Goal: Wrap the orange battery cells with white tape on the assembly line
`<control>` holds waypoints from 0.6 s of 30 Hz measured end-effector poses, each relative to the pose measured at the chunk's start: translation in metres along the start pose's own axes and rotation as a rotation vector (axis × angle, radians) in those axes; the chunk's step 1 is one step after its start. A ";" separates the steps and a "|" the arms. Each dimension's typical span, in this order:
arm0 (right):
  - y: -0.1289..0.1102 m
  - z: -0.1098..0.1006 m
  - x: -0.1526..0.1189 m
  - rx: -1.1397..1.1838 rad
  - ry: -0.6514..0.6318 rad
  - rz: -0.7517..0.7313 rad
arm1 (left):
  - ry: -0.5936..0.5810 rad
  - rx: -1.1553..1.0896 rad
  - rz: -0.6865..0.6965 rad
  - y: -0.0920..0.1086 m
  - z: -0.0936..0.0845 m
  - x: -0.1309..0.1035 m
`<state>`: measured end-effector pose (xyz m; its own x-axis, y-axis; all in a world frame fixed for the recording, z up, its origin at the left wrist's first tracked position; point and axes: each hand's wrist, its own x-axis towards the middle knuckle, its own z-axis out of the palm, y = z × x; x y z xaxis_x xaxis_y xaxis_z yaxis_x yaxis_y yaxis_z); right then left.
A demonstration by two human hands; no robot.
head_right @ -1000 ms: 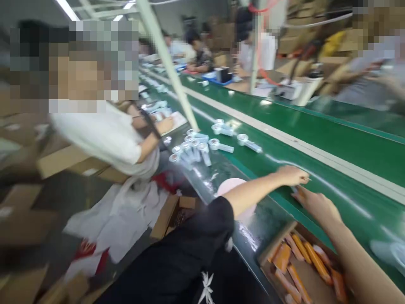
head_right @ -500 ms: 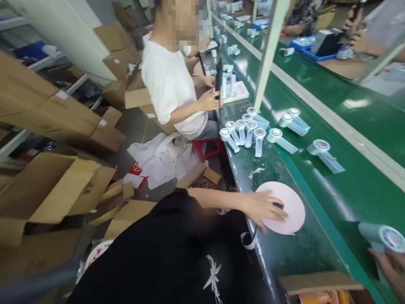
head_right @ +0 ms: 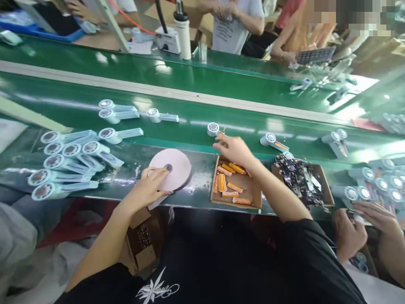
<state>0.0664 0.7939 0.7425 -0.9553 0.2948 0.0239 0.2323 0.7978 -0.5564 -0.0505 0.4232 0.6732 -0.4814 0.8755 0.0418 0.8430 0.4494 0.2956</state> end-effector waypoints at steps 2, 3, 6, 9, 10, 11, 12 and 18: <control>-0.023 0.013 -0.046 0.259 -0.163 0.020 | 0.200 -0.018 0.030 0.022 -0.005 -0.001; -0.034 0.022 -0.069 0.390 -0.271 0.017 | 0.295 -0.029 0.054 0.034 -0.006 -0.002; -0.059 0.054 -0.123 0.726 -0.535 0.013 | 0.421 -0.079 0.181 0.060 -0.009 -0.001; -0.071 0.086 -0.149 0.837 -0.566 -0.037 | 0.433 -0.119 0.289 0.067 -0.008 0.007; -0.072 0.094 -0.154 0.787 -0.545 -0.088 | 0.465 -0.144 0.277 0.067 -0.007 0.011; -0.071 0.099 -0.158 0.687 -0.521 -0.149 | 0.506 -0.188 0.226 0.067 -0.007 0.014; -0.069 0.101 -0.161 0.553 -0.502 -0.213 | 0.547 -0.249 0.146 0.067 -0.006 0.018; -0.012 0.059 -0.144 -0.056 -0.062 -0.153 | 0.580 -0.426 -0.161 0.076 -0.002 0.023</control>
<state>0.1903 0.7113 0.6970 -0.9893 0.1361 0.0520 0.0918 0.8592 -0.5034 0.0020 0.4772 0.6981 -0.7405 0.5168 0.4295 0.6415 0.3533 0.6809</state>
